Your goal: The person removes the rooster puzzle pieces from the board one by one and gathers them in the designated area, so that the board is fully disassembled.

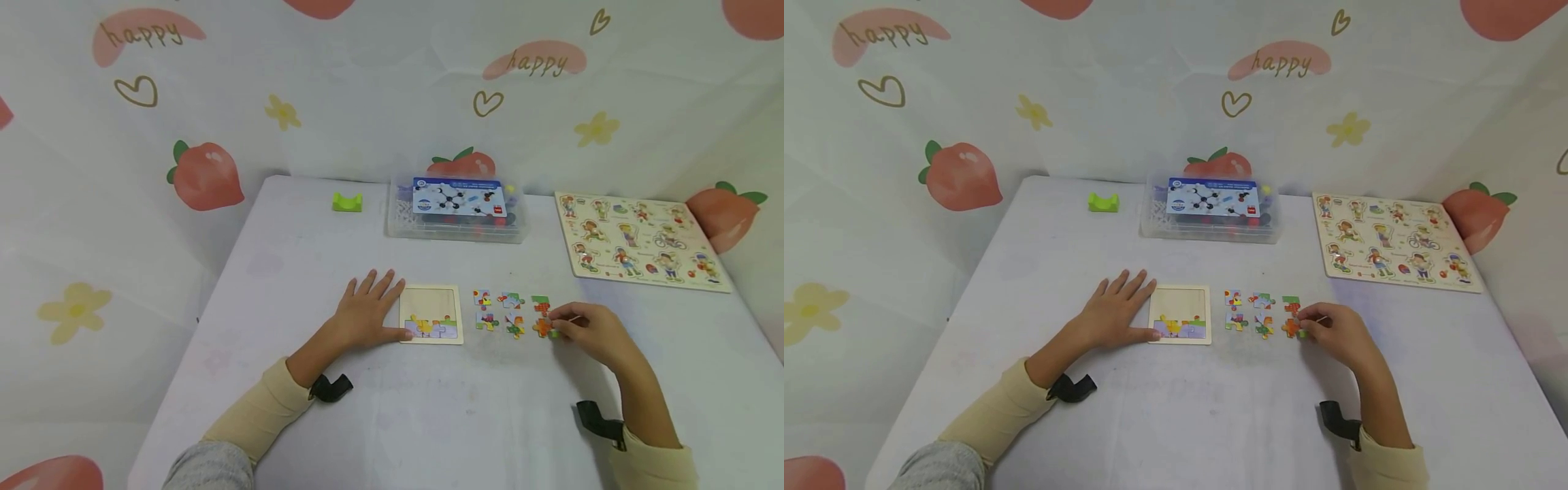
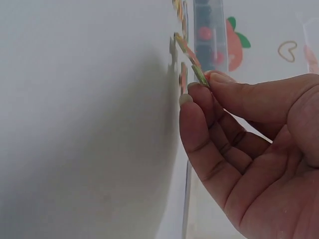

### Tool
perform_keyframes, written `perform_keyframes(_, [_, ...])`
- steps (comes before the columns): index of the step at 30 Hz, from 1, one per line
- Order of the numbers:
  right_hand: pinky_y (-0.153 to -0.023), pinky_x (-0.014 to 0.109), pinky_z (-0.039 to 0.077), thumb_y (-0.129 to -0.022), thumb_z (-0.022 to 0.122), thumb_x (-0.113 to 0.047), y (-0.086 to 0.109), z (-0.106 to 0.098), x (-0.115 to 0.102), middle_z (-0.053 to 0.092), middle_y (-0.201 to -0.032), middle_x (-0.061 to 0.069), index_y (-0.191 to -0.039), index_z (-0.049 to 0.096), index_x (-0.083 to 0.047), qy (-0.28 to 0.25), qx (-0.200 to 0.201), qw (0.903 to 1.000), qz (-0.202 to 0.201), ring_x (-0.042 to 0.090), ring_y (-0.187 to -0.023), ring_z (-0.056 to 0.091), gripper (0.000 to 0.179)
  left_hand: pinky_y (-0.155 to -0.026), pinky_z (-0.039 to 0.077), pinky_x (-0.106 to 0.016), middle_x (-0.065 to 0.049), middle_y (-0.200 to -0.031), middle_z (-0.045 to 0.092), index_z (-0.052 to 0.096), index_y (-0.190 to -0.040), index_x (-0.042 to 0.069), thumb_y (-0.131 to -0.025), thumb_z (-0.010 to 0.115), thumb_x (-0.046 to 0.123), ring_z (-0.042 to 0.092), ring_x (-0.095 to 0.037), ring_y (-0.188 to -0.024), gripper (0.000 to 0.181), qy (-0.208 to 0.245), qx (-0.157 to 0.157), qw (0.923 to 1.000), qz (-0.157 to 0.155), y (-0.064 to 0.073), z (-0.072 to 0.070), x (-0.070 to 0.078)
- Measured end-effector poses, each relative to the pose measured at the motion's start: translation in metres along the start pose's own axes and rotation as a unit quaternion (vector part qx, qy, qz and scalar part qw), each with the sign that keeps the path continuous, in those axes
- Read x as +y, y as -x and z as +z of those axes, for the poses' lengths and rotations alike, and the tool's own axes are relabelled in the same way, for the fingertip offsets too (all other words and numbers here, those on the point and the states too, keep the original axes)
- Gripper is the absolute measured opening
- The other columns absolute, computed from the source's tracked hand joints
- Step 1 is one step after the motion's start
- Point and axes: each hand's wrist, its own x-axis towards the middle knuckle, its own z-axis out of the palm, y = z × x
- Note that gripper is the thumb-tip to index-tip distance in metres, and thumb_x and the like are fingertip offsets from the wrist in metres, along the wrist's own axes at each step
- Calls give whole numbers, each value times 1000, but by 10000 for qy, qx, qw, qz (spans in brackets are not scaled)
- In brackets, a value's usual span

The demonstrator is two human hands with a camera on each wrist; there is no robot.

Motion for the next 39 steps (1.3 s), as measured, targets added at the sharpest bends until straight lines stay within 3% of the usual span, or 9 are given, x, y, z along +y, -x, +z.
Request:
perform_keyframes(8, [-60, 26, 50, -96, 68, -8, 0, -2, 8, 69, -86, 7, -103, 71, 6, -114, -103, 9997, 189, 19, -74, 62, 15, -116, 10, -62, -9, -167, 12, 20, -162, 18, -85, 57, 75, 7, -38, -152, 103, -45, 12, 10000, -7, 0, 0, 0])
perform_keyframes(23, [-59, 29, 47, -98, 67, -17, 0, -3, 3, 67, -82, 3, -107, 69, 3, 212, -62, 9997, 48, 19, -74, 56, 22, -116, 9, -62, -9, -167, 10, 18, -162, 18, -86, 57, 75, 5, -37, -152, 103, -15, -90, 10000, -11, 0, -2, 1])
perform_keyframes(30, [-61, 32, 46, -95, 69, -11, -4, 13, -16, 66, -83, 1, -100, 72, -1, 469, -75, 9976, -506, 18, -73, 54, 11, -116, 9, -62, -8, -167, 10, 18, -162, 18, -86, 57, 75, 5, -37, -152, 103, -22, -78, 10000, -24, -1, -1, 0])
perform_keyframes(39, [-64, 31, 48, -91, 72, -7, -14, 45, -62, 65, -83, -4, -94, 73, -7, 547, -455, 9880, -1369, 14, -73, 53, 3, -116, 9, -62, -9, -167, 10, 18, -162, 18, -85, 59, 75, 6, -37, -152, 105, -68, -76, 9999, -40, -1, -1, 1])
